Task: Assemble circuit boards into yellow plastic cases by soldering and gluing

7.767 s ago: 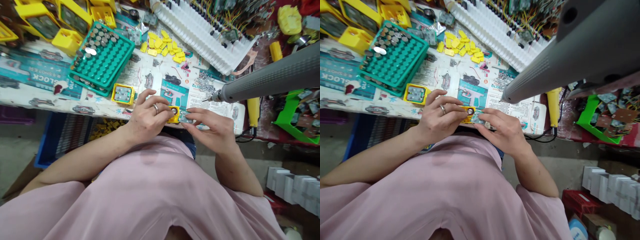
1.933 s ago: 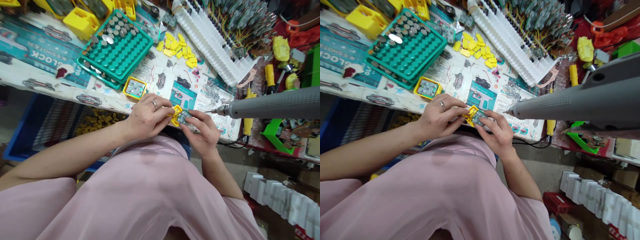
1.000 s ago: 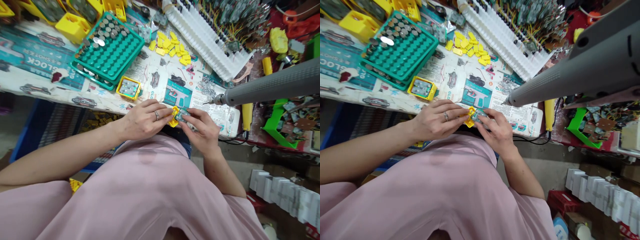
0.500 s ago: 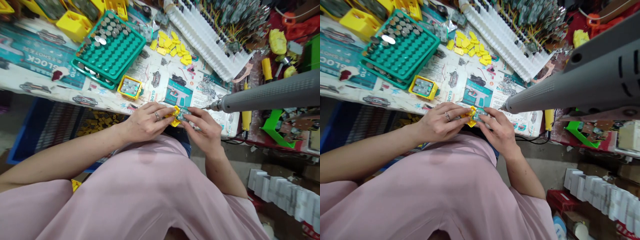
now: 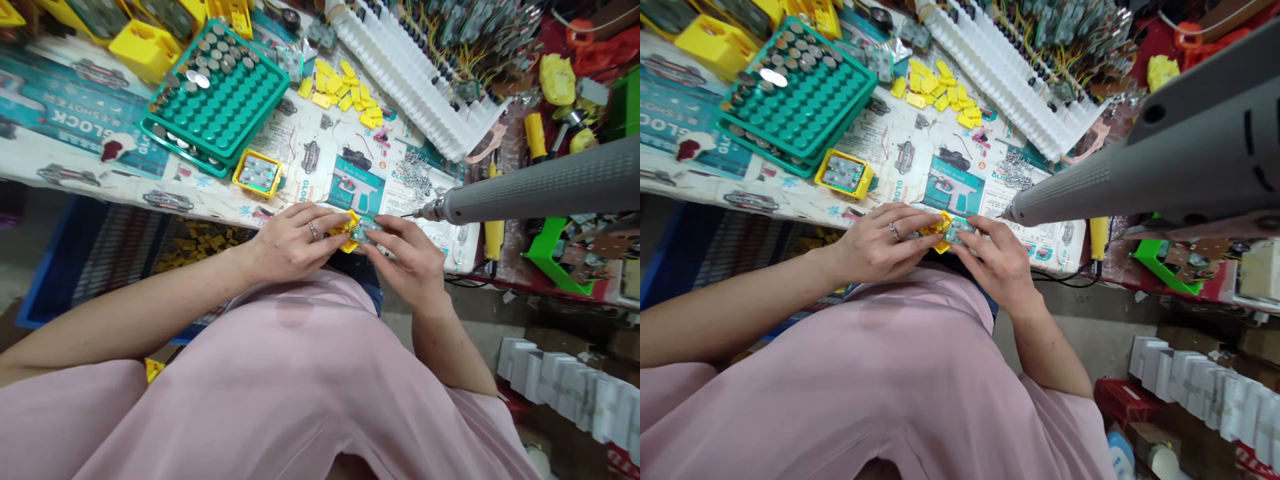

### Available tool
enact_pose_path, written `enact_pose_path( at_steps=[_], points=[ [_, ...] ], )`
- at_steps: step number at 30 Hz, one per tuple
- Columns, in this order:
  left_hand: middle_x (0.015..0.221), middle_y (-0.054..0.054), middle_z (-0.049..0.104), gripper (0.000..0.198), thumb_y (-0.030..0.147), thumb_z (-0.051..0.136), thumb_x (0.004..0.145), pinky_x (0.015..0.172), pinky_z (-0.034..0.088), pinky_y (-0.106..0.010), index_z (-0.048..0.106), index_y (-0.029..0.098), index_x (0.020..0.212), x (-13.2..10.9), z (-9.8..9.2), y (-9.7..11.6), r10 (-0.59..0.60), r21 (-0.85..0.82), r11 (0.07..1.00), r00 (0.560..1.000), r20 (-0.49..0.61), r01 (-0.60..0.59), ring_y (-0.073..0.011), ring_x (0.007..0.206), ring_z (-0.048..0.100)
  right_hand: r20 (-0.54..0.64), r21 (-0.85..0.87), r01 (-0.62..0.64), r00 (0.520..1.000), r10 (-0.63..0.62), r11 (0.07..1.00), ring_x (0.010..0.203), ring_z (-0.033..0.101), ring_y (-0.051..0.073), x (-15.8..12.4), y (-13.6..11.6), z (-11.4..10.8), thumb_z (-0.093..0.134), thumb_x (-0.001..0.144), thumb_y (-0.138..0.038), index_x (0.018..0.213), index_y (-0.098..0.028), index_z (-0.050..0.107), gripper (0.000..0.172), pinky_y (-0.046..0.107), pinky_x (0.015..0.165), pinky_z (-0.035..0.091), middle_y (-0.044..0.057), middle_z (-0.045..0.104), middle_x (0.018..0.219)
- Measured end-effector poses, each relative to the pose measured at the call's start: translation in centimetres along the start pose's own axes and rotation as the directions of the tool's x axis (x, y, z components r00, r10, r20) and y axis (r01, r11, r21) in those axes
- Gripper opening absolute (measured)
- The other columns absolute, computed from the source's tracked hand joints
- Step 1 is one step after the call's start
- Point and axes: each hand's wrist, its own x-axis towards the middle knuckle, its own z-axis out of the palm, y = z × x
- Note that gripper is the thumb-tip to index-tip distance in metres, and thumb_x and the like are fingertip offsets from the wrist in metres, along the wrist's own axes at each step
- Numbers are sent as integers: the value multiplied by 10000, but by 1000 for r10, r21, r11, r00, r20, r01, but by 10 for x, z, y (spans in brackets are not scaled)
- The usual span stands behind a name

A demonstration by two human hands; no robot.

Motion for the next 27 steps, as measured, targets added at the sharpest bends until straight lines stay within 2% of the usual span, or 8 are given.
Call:
enact_pose_path(
  at_steps=[7, 12, 20, 23, 27],
  points=[
    [1183, -147, 713, 253, 148, 629, 878, 863, 619, -397, 621, 138, 1131, -2, 3, 1, -29, -57, 998, 999, 13, 30, -245, 1068, 689, -53, 13, -64, 997, 64, 998, 936, 724, 173, 2, -8, 5, 709, 878, -280, 1018, -243, 719, 145, 323, 828, 624, 67, 743, 1023],
    [1152, -154, 706, 233, 133, 630, 883, 926, 636, -355, 598, 120, 1113, -3, 5, 0, -5, -58, 998, 1000, -25, 3, -220, 1072, 691, -126, 28, -110, 986, 113, 994, 923, 723, 168, 2, -12, 13, 713, 878, -279, 1005, -235, 710, 135, 312, 817, 620, 64, 736, 999],
    [1164, -152, 723, 246, 175, 591, 913, 915, 633, -313, 597, 155, 1158, -9, 6, -1, -18, -64, 998, 1000, -11, 18, -212, 1085, 715, -180, 23, -147, 972, 148, 989, 880, 707, 162, -1, -19, 26, 734, 860, -276, 1002, -232, 712, 151, 315, 785, 618, 70, 715, 1017],
    [1202, -128, 726, 252, 185, 565, 928, 919, 623, -290, 605, 190, 1177, -11, 7, -1, -70, -98, 993, 997, -27, 67, -187, 1099, 712, -184, 20, -156, 970, 157, 988, 880, 707, 163, -2, -20, 26, 736, 857, -271, 1010, -242, 714, 158, 317, 783, 625, 67, 709, 1030],
    [1129, -117, 739, 155, 191, 568, 934, 841, 626, -285, 637, 162, 1070, -12, 9, 1, -138, -116, 985, 989, -59, 131, -186, 995, 730, -179, -52, -122, 977, 111, 991, 890, 704, 170, -3, -21, 26, 746, 847, -266, 1037, -240, 700, 197, 315, 771, 629, 79, 707, 1047]
  ],
)
